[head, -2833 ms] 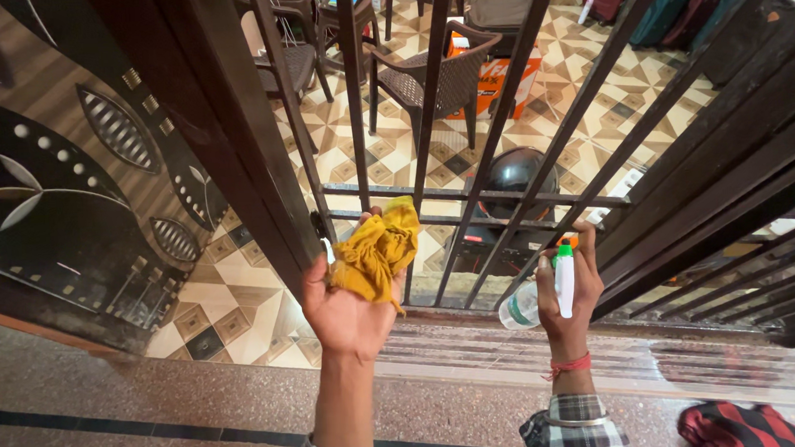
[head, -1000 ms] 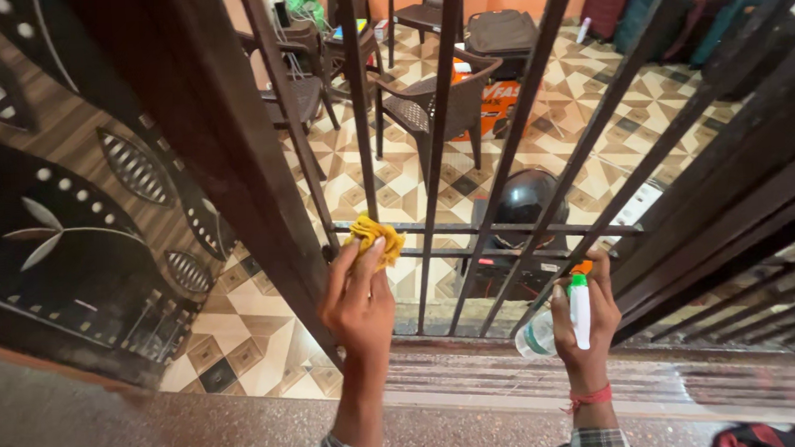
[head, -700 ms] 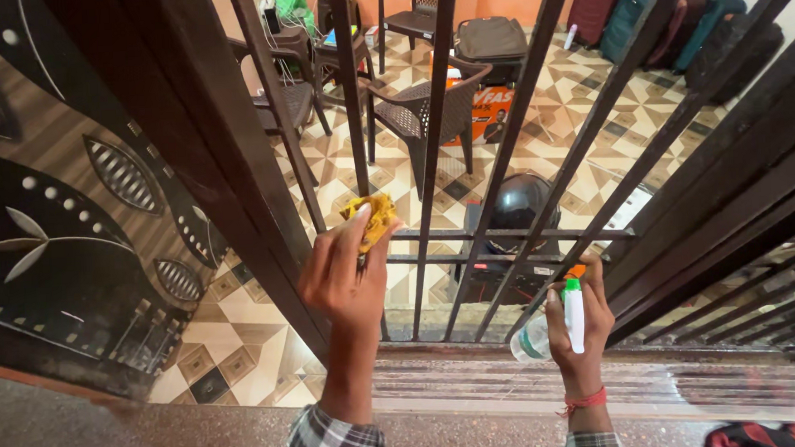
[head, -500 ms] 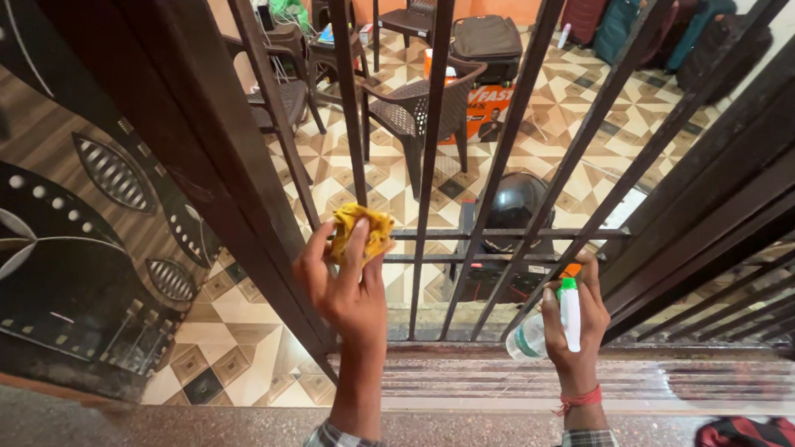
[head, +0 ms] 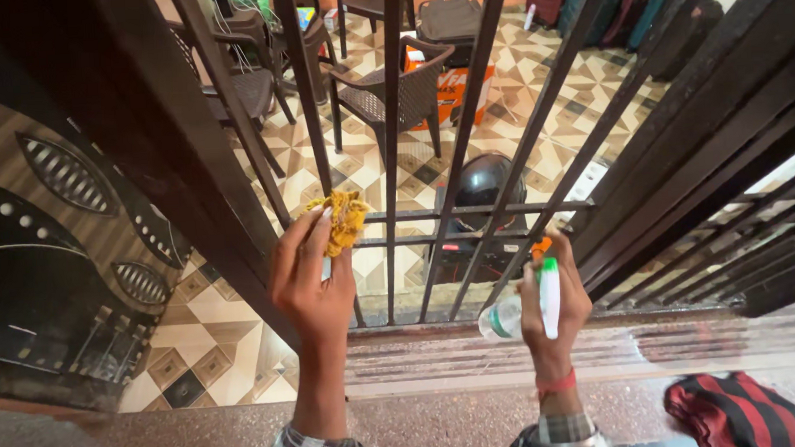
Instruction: The person cleans the bars and frame of a metal gate by hand using a cloth and a spray bottle.
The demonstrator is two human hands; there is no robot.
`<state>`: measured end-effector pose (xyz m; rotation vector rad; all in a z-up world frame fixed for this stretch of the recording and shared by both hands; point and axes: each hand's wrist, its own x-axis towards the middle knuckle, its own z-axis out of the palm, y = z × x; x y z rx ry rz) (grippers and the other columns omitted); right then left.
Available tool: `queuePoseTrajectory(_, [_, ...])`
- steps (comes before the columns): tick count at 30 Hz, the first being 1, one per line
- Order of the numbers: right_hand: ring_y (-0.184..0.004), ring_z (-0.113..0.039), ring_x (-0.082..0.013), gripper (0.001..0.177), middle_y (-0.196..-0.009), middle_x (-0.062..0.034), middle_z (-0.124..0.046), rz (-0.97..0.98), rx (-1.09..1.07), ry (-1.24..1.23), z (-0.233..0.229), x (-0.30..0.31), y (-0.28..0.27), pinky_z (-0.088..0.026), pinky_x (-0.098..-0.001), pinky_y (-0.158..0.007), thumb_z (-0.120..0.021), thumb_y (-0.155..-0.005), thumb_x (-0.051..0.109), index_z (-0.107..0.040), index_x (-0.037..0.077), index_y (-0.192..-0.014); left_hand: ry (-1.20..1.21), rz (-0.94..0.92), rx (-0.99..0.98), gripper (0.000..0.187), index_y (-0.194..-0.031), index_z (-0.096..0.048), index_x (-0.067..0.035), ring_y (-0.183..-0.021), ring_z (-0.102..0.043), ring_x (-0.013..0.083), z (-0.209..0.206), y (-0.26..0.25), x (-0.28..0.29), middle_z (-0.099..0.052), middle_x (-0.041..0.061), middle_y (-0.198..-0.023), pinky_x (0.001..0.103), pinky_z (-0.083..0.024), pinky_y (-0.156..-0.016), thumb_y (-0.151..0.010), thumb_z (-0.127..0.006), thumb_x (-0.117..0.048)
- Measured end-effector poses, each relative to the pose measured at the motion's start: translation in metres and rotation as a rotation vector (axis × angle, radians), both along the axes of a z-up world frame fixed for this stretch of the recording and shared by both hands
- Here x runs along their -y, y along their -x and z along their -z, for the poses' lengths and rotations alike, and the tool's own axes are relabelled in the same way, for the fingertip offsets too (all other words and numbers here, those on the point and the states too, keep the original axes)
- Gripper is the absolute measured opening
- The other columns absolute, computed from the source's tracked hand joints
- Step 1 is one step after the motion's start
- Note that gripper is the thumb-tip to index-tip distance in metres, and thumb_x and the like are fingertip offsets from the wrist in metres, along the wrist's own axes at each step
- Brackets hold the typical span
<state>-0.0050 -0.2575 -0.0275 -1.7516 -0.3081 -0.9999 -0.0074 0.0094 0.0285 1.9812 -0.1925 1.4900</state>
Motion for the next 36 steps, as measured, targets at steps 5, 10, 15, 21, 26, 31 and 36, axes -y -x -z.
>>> queuePoseTrajectory(5, [-0.074,-0.065,-0.0103,0.043,-0.089,-0.0039,-0.068,-0.018,-0.118,-0.009,-0.018,-0.018,0.022,-0.055,-0.0272,-0.071,-0.06,-0.095,0.001,-0.063,0.0,-0.138,0.07,0.005,0.041,0.038,-0.118,-0.071,0.0,-0.108,-0.072,0.027,-0.041,-0.003,-0.001,-0.07,0.013,-0.116,0.035,-0.062,-0.09,-0.083,-0.087,0.001])
queuePoseTrajectory(10, [-0.074,-0.069,-0.0158,0.048,-0.093,-0.0097,-0.071,-0.009,-0.15,0.162,-0.023,-0.02,0.001,-0.056,-0.0283,-0.069,-0.065,-0.091,0.005,-0.06,-0.003,-0.139,0.035,-0.105,0.084,0.038,-0.104,-0.07,0.001,-0.096,-0.066,0.0304,-0.039,-0.022,0.003,-0.069,0.013,-0.099,0.041,-0.054,-0.083,-0.078,-0.094,-0.012])
queuePoseTrajectory(15, [-0.08,-0.075,-0.0288,0.012,-0.136,-0.0217,-0.067,-0.009,-0.179,0.211,-0.008,-0.016,-0.015,-0.055,-0.0323,-0.07,-0.067,-0.082,0.005,-0.067,-0.004,-0.091,0.053,-0.175,0.084,0.034,-0.102,-0.068,0.001,-0.101,-0.065,0.0329,-0.002,-0.009,0.014,-0.067,0.014,-0.098,0.044,-0.054,-0.086,-0.08,-0.09,-0.011])
queuePoseTrajectory(21, [-0.11,-0.074,-0.0338,0.02,-0.133,-0.0227,-0.067,-0.063,-0.024,0.154,-0.001,-0.02,-0.019,-0.056,-0.0344,-0.092,-0.062,-0.08,-0.001,-0.067,-0.006,-0.098,0.103,-0.016,0.102,0.037,-0.115,-0.071,0.002,-0.11,-0.07,0.0297,-0.002,-0.014,0.018,-0.066,0.014,-0.109,0.036,-0.061,-0.091,-0.08,-0.08,0.008])
queuePoseTrajectory(26, [-0.105,-0.075,-0.0327,0.02,-0.132,-0.0235,-0.067,-0.059,-0.048,0.172,-0.001,-0.018,-0.018,-0.056,-0.0339,-0.088,-0.063,-0.078,0.0,-0.067,-0.005,-0.097,0.071,0.031,0.204,0.04,-0.12,-0.072,0.0,-0.103,-0.071,0.0221,-0.041,-0.034,0.011,-0.065,0.014,-0.113,0.027,-0.063,-0.084,-0.084,-0.082,0.013])
queuePoseTrajectory(31, [-0.105,-0.074,-0.0321,0.018,-0.133,-0.0238,-0.067,-0.052,-0.042,0.177,0.0,-0.019,-0.019,-0.056,-0.0334,-0.087,-0.064,-0.082,0.0,-0.068,-0.004,-0.099,0.103,0.108,0.279,0.037,-0.121,-0.072,-0.002,-0.102,-0.07,0.0197,-0.057,-0.032,0.01,-0.061,0.016,-0.121,0.028,-0.063,-0.084,-0.088,-0.081,0.013])
queuePoseTrajectory(36, [-0.095,-0.075,-0.0269,0.021,-0.134,-0.0245,-0.065,-0.067,-0.11,0.106,0.002,-0.021,-0.018,-0.057,-0.0315,-0.078,-0.062,-0.076,0.0,-0.068,-0.003,-0.096,0.187,0.062,0.172,0.036,-0.119,-0.073,-0.001,-0.103,-0.073,0.0199,-0.012,-0.026,0.01,-0.062,0.014,-0.12,0.028,-0.065,-0.083,-0.087,-0.08,0.011])
